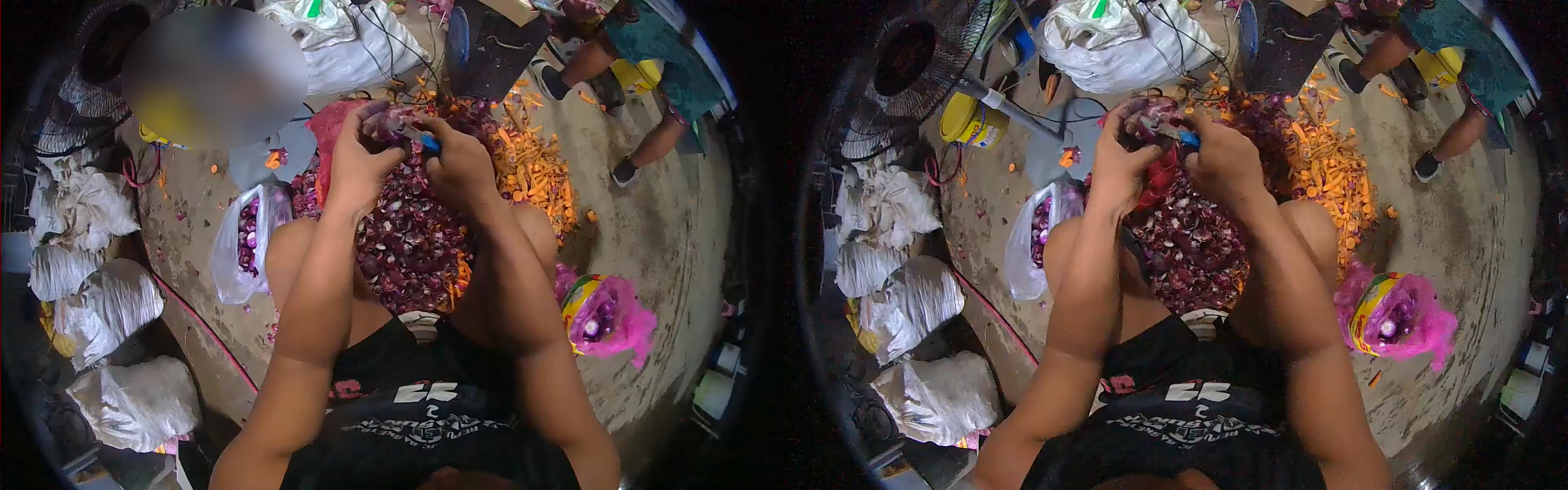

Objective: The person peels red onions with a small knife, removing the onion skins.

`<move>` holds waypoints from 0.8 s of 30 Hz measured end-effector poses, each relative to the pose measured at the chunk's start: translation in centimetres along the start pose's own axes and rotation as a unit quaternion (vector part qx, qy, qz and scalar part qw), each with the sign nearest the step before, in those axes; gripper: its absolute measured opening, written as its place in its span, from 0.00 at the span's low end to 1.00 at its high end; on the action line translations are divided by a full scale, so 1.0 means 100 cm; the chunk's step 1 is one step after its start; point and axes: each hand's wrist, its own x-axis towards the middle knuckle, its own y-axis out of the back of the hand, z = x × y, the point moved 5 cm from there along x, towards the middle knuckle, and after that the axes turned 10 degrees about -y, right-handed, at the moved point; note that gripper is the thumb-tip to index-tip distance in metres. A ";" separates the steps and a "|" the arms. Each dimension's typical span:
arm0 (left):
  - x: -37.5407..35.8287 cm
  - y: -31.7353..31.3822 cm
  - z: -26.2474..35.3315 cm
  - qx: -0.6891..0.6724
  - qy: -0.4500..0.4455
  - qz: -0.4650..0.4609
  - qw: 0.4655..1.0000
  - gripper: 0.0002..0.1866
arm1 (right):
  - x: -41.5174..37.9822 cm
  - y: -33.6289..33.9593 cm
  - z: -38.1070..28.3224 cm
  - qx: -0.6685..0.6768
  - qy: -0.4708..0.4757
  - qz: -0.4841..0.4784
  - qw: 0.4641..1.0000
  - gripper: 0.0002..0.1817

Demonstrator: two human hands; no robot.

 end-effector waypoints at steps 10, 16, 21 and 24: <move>0.000 0.019 -0.006 0.121 -0.022 0.041 0.992 0.35 | 0.004 -0.016 -0.021 -0.030 0.032 -0.005 0.999 0.17; -0.005 0.023 0.000 0.129 -0.035 0.048 0.990 0.34 | 0.003 -0.022 -0.022 -0.019 0.047 -0.012 0.999 0.16; -0.012 0.025 -0.004 0.098 0.013 0.061 0.993 0.32 | 0.006 -0.026 -0.016 -0.036 0.025 0.004 0.999 0.17; -0.013 0.028 0.000 0.179 0.005 0.051 0.982 0.30 | 0.004 -0.026 -0.017 -0.052 -0.005 0.001 0.999 0.17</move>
